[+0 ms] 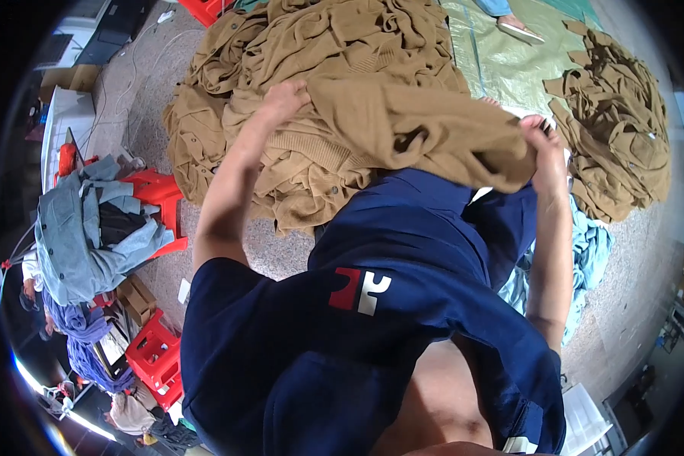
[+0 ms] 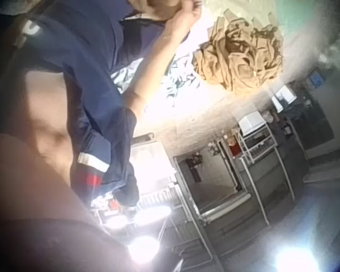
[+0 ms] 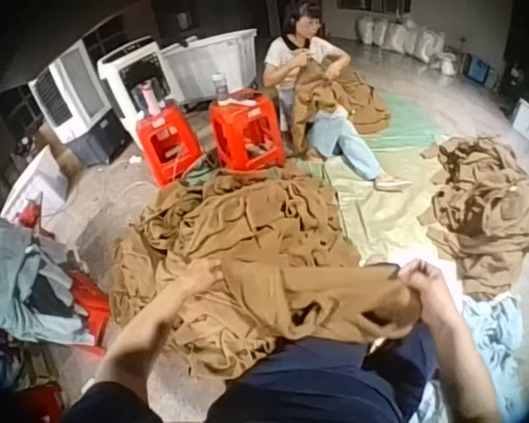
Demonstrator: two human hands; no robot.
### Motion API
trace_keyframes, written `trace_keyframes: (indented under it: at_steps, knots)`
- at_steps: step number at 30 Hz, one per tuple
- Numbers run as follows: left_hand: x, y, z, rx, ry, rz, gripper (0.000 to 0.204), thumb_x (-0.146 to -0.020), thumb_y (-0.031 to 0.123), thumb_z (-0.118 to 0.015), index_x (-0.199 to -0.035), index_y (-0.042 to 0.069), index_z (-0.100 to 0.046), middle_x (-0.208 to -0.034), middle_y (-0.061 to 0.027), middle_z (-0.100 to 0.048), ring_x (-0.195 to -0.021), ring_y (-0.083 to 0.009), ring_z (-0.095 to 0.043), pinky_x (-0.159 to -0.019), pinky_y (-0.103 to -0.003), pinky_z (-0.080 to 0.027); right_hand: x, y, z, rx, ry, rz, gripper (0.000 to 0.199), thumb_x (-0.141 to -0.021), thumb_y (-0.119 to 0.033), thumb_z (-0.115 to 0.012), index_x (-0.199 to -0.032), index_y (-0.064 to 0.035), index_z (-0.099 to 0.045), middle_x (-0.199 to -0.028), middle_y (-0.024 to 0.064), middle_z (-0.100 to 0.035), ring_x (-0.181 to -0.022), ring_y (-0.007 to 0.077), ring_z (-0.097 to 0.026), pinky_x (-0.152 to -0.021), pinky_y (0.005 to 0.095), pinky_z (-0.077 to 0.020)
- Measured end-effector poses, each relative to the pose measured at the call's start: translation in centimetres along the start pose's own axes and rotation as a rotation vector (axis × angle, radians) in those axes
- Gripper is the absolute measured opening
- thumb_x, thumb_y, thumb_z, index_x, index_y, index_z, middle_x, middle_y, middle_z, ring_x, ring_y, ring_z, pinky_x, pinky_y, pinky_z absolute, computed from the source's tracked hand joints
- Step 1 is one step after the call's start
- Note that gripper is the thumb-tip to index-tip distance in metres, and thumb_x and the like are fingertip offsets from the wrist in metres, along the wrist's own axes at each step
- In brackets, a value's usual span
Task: Inspecting and buttoning brown knit sweaters in a factory setting.
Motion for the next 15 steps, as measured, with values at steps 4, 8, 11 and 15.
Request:
trace_keyframes:
  at_steps: [4,8,11,15]
  knots:
    - [1.1,6.6,5.8,0.579,0.070,-0.114,0.035,-0.091,0.025,-0.059,-0.111,-0.002,-0.066,-0.108,-0.0094,-0.068,-0.095,-0.0165,-0.062,-0.090,-0.030,-0.046,-4.9,-3.8,4.7,0.403,0.290,0.239,0.019,-0.087,-0.010,-0.062,-0.105,-0.0074,-0.066,-0.090,-0.0014,-0.064,-0.083,0.0067,-0.054,-0.070,0.0207,-0.0396]
    - [2.9,11.5,11.5,1.343,-0.005,0.021,0.027,-0.092,0.013,-0.054,-0.114,-0.002,-0.061,-0.108,-0.0122,-0.068,-0.094,-0.0211,-0.067,-0.082,-0.034,-0.054,-3.7,-7.7,1.8,0.459,0.391,0.450,0.018,-0.091,-0.009,-0.062,-0.108,-0.0047,-0.066,-0.096,-0.0003,-0.066,-0.087,0.0073,-0.057,-0.075,0.0205,-0.0439]
    - [5.0,17.9,12.5,1.707,-0.111,-0.151,0.029,-0.098,0.016,-0.044,-0.114,-0.004,-0.057,-0.111,-0.0215,-0.064,-0.100,-0.0350,-0.063,-0.087,-0.046,-0.053,-1.5,-5.1,-2.7,0.241,0.061,0.525,0.014,-0.091,-0.008,-0.063,-0.104,-0.0066,-0.066,-0.096,0.0001,-0.065,-0.089,0.0084,-0.058,-0.081,0.0221,-0.0453]
    - [6.1,21.7,13.0,1.710,-0.079,-0.573,0.036,-0.101,0.022,-0.045,-0.123,-0.006,-0.052,-0.118,-0.0175,-0.063,-0.109,-0.0287,-0.060,-0.101,-0.040,-0.045,3.6,-4.4,-12.0,0.108,-0.156,0.505,0.012,-0.091,-0.011,-0.064,-0.102,-0.0055,-0.065,-0.088,-0.0039,-0.061,-0.079,0.0043,-0.053,-0.072,0.0199,-0.0436]
Point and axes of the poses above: each hand's wrist, its own x-axis away from the middle knuckle, its own z-axis out of the back of the hand, y = z × x, the point moved 2 cm from there along -x, towards the middle knuckle
